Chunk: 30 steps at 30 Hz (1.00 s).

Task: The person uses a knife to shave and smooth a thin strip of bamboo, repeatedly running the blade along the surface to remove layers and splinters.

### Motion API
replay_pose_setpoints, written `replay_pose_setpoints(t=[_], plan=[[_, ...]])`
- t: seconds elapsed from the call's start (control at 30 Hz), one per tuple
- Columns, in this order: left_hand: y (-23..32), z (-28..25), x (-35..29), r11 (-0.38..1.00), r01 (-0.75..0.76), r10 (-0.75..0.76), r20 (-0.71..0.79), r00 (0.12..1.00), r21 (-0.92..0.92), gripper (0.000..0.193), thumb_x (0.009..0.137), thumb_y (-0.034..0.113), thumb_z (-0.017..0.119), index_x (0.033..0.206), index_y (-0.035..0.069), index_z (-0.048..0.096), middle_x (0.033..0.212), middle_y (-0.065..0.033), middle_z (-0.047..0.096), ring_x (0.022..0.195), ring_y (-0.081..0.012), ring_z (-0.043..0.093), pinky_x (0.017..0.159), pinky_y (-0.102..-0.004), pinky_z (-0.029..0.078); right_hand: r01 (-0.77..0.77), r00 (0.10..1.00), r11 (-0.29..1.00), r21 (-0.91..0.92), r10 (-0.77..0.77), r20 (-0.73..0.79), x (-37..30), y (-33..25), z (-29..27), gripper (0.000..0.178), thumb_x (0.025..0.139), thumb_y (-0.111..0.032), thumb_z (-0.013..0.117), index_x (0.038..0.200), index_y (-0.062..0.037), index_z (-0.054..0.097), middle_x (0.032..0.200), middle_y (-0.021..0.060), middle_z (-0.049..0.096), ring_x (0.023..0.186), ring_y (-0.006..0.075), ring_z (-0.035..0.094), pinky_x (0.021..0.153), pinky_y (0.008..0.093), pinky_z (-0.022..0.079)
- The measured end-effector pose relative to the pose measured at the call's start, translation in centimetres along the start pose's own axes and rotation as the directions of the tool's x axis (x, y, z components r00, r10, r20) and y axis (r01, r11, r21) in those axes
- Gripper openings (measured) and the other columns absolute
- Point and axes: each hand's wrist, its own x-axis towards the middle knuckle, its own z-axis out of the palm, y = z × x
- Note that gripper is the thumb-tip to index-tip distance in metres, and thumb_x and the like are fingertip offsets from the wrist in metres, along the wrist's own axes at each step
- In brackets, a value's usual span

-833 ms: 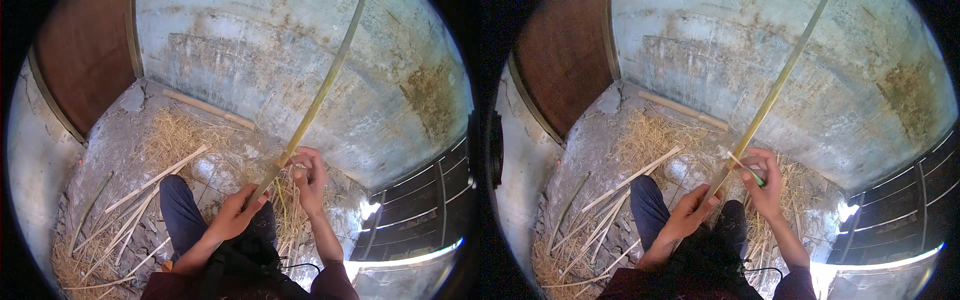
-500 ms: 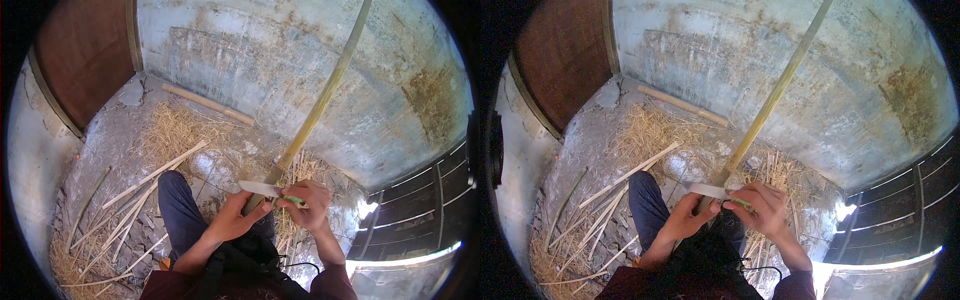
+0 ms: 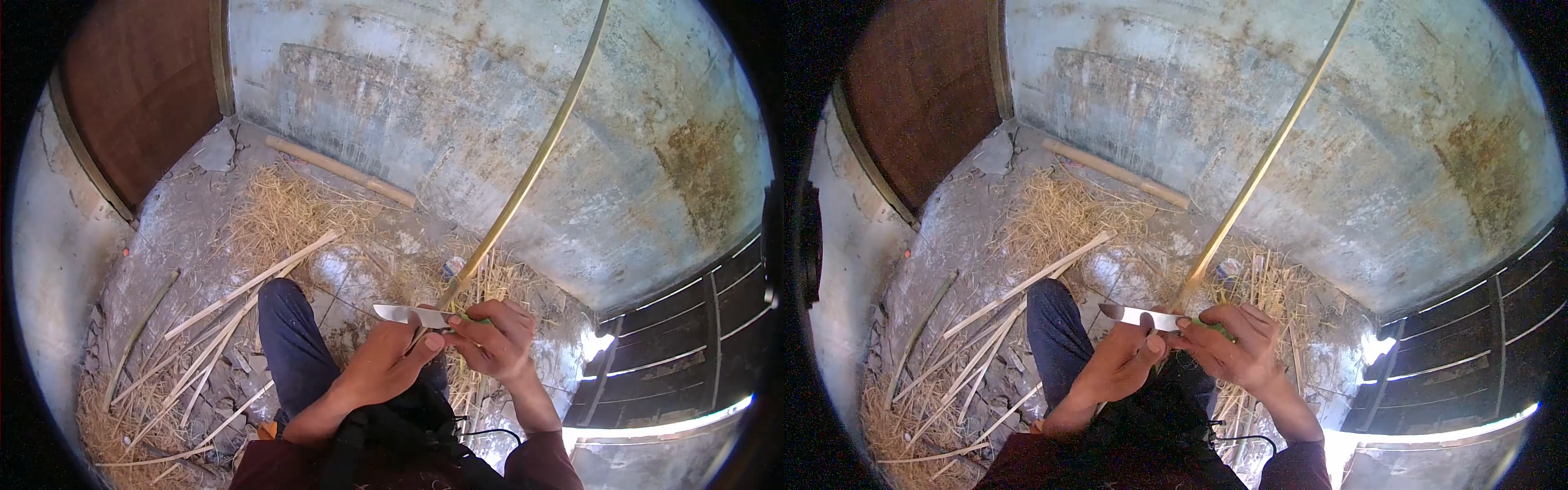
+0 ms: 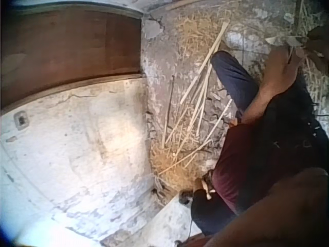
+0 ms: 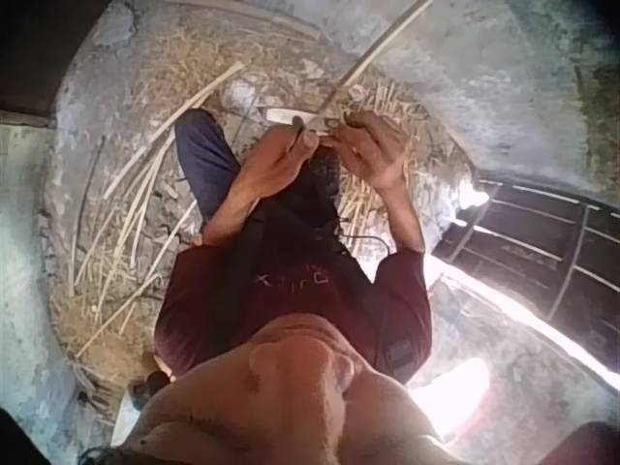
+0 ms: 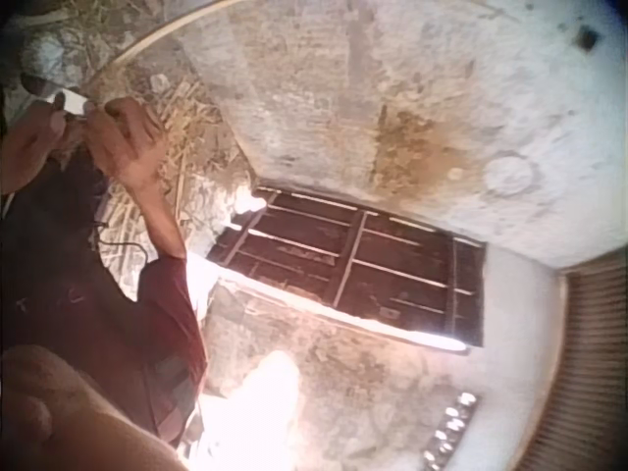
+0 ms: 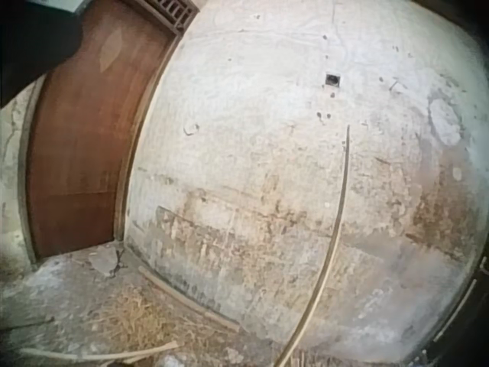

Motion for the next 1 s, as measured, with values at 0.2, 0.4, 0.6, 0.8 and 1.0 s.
replay_pose_setpoints(t=[0.2,0.4,0.6,0.8,1.0], plan=[[-0.4,0.3,-0.9,0.990,0.085,-0.081,-0.040,0.996,0.116,0.040,0.115,0.031,0.051,0.099,-0.002,0.066,0.072,-0.0155,0.060,0.065,-0.0357,0.059,0.062,-0.0433,0.044,-0.049,0.999,0.999,0.009,0.049,0.011,-0.3,-1.0,-0.3,0.035,0.072,-0.024,0.098,0.099,-0.0130,0.079,0.080,0.0029,0.065,0.061,0.0181,0.066,0.050,0.0311,0.048],[-0.6,0.2,-1.0,0.971,0.224,-0.225,-0.013,0.974,-0.087,0.036,0.112,0.027,0.058,0.093,-0.002,0.069,0.071,-0.0120,0.063,0.064,-0.0222,0.062,0.061,-0.0383,0.045,-0.051,0.999,0.999,0.009,0.051,0.008,-0.2,-1.4,-0.4,0.029,0.074,-0.018,0.098,0.096,-0.0130,0.079,0.078,0.0026,0.063,0.059,0.0178,0.065,0.048,0.0315,0.049],[-0.5,0.8,-0.9,0.989,0.099,-0.110,-0.101,0.989,-0.112,0.031,0.111,0.024,0.060,0.100,0.000,0.075,0.075,-0.0103,0.068,0.064,-0.0207,0.060,0.062,-0.0363,0.046,-0.052,0.999,0.999,0.012,0.052,0.010,0.1,-1.7,-0.5,0.030,0.073,-0.017,0.098,0.094,-0.0118,0.076,0.076,0.0036,0.064,0.057,0.0177,0.065,0.047,0.0313,0.048],[-0.3,0.7,-0.9,0.976,0.186,-0.194,-0.057,0.979,-0.112,0.031,0.111,0.025,0.061,0.099,0.000,0.076,0.076,-0.0107,0.069,0.066,-0.0201,0.060,0.064,-0.0356,0.046,-0.057,0.998,0.998,0.012,0.056,0.029,0.0,-1.8,-0.8,0.029,0.074,-0.016,0.097,0.096,-0.0122,0.078,0.077,0.0025,0.062,0.057,0.0174,0.063,0.047,0.0322,0.048],[-1.0,1.2,-1.0,0.995,0.075,-0.081,-0.108,0.991,-0.064,0.033,0.111,0.027,0.061,0.098,0.000,0.075,0.071,-0.0090,0.066,0.064,-0.0179,0.060,0.062,-0.0351,0.046,-0.068,0.997,0.998,-0.013,0.068,0.048,-0.1,-2.0,-1.1,0.026,0.075,-0.017,0.095,0.095,-0.0131,0.078,0.078,0.0022,0.062,0.057,0.0175,0.063,0.047,0.0328,0.048]])
